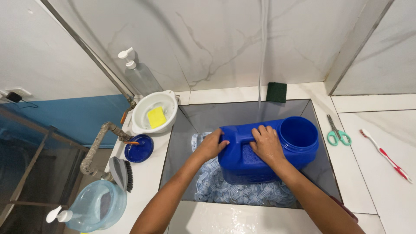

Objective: The person selects a blue jerrycan, removes the cap and seal, and scrubs the exterior and interior with a sponge and toothbrush under running water. The person then repeats the process with a green jerrycan, cutting the seal, scrubbing, and rinsing both containers.

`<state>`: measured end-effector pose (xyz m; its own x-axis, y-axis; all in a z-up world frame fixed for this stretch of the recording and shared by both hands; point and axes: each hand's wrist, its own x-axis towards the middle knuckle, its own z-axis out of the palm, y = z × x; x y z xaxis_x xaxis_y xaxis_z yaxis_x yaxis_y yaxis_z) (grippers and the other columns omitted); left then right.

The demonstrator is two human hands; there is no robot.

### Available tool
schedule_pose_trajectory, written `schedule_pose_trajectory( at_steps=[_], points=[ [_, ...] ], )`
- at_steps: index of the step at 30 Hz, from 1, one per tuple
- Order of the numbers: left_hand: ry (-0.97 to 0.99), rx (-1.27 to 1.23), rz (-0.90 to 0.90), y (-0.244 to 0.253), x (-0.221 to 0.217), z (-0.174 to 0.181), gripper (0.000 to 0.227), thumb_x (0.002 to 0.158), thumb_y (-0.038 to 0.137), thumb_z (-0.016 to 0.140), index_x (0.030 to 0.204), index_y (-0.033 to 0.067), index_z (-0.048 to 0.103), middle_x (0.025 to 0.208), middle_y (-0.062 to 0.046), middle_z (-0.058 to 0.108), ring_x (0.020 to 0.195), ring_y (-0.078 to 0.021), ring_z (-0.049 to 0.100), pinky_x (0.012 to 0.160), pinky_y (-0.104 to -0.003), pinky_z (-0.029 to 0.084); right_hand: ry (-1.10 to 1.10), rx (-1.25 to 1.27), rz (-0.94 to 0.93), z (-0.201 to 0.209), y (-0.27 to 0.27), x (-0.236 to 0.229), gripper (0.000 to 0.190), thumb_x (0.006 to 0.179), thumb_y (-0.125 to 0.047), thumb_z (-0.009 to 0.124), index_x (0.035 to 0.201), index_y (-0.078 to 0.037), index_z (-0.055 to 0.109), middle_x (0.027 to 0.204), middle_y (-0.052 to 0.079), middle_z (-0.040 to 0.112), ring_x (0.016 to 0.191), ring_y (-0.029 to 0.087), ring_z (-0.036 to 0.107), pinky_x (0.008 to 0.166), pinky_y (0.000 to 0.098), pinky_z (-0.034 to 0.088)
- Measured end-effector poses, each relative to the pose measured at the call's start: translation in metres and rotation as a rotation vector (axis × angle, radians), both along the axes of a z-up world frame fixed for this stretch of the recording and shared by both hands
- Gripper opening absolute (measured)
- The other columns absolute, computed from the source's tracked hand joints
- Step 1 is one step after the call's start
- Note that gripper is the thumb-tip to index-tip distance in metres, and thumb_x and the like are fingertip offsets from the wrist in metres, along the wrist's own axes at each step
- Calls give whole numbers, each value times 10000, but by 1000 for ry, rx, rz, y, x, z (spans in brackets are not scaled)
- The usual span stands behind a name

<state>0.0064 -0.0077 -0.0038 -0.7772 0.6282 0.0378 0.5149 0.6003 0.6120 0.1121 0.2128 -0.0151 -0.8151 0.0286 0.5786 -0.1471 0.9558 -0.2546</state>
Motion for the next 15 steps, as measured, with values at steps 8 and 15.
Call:
schedule_pose_trajectory(
  at_steps=[8,15],
  points=[
    [145,12,-335,-17,-6,18,602,806,173,794,1314,9,517,1331,-236,594,1247,-397,573,1039,-463,470,-7,3,-13,3,-1,0,288,752,-176,752,991,-53,648,955,127,598,935,345,576,851,468,480],
    [-123,-354,10,4,-1,7,529,1096,464,503,1241,-41,568,1230,-305,701,1152,-410,671,993,-448,524,-20,21,-3,-1,1,0,312,725,-175,756,987,-48,643,957,130,598,946,346,571,848,461,478]
  ],
)
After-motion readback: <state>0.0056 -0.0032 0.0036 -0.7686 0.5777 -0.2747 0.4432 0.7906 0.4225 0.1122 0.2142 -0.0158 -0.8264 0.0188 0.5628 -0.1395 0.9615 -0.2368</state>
